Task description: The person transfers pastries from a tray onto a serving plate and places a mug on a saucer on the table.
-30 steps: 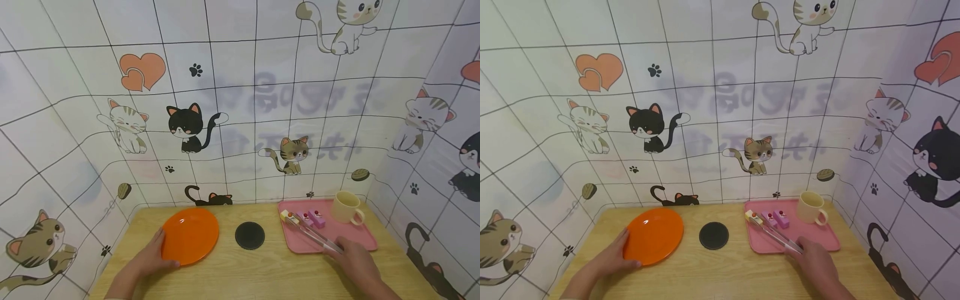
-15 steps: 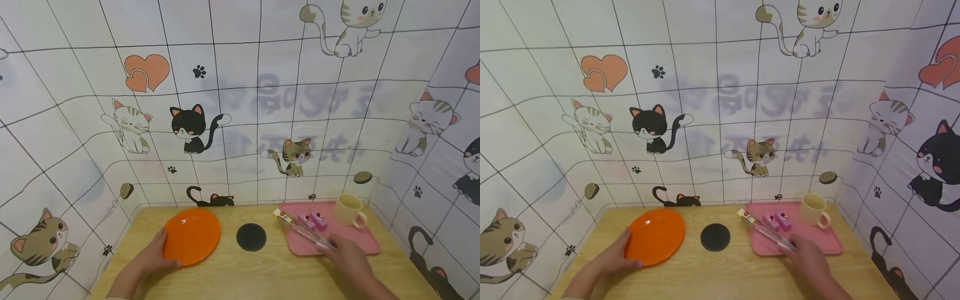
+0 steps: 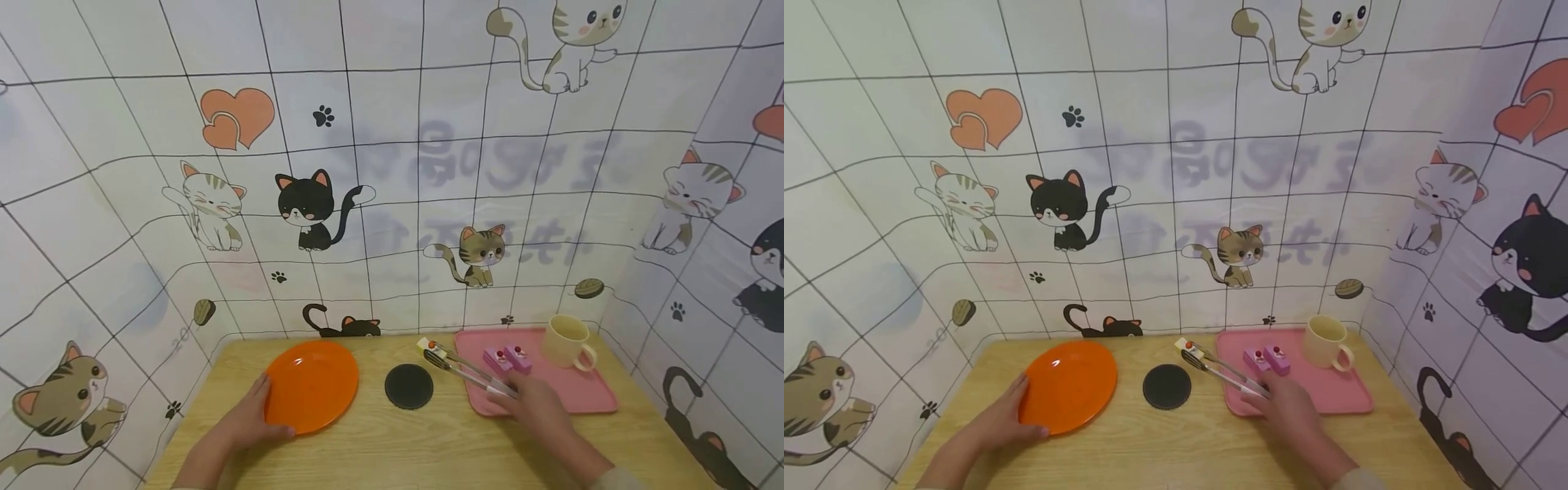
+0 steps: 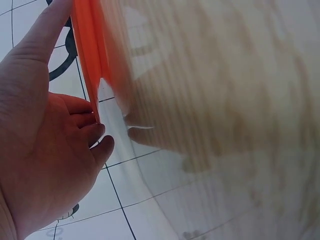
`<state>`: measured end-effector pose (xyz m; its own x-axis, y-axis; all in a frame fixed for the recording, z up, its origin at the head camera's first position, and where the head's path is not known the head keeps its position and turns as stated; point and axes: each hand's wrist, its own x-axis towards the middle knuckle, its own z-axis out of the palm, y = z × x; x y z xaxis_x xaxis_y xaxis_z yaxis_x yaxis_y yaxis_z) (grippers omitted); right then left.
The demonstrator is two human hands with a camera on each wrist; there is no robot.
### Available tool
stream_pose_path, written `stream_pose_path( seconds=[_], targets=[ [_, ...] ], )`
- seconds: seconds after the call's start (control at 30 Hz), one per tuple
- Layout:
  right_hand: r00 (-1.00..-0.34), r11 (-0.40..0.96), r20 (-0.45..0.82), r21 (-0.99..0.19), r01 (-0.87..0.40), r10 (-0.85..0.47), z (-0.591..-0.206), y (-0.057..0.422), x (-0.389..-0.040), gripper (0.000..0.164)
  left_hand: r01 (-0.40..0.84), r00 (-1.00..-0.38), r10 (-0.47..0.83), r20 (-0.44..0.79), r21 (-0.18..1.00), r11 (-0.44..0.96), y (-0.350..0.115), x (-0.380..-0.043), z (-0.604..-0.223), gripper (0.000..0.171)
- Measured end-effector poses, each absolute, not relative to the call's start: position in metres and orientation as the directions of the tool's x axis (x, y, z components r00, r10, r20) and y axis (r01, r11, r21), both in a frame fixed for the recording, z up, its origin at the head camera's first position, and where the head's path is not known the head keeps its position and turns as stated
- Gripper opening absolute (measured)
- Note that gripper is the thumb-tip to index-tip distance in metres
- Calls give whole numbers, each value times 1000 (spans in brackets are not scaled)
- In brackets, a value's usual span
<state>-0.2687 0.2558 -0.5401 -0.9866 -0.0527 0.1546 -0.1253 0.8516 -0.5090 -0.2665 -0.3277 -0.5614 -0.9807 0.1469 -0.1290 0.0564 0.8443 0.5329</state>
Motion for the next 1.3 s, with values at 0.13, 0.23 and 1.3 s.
stream_pose_path(
  seconds=[0.13,0.23,1.3],
  targets=[
    [-986,850,154,-510,-129,-57,-541,244,-274,40,53,-980,147,-137,530,847,-327,-266,-559,138],
    [-985,851,160,-506,-143,-70,-542,235,-279,38,51,-979,148,-144,526,849,-327,-266,-558,139],
    [-901,771,231,-465,-435,-368,-535,178,-328,36,34,-977,144,-156,555,831,-327,-267,-556,141]
  ],
)
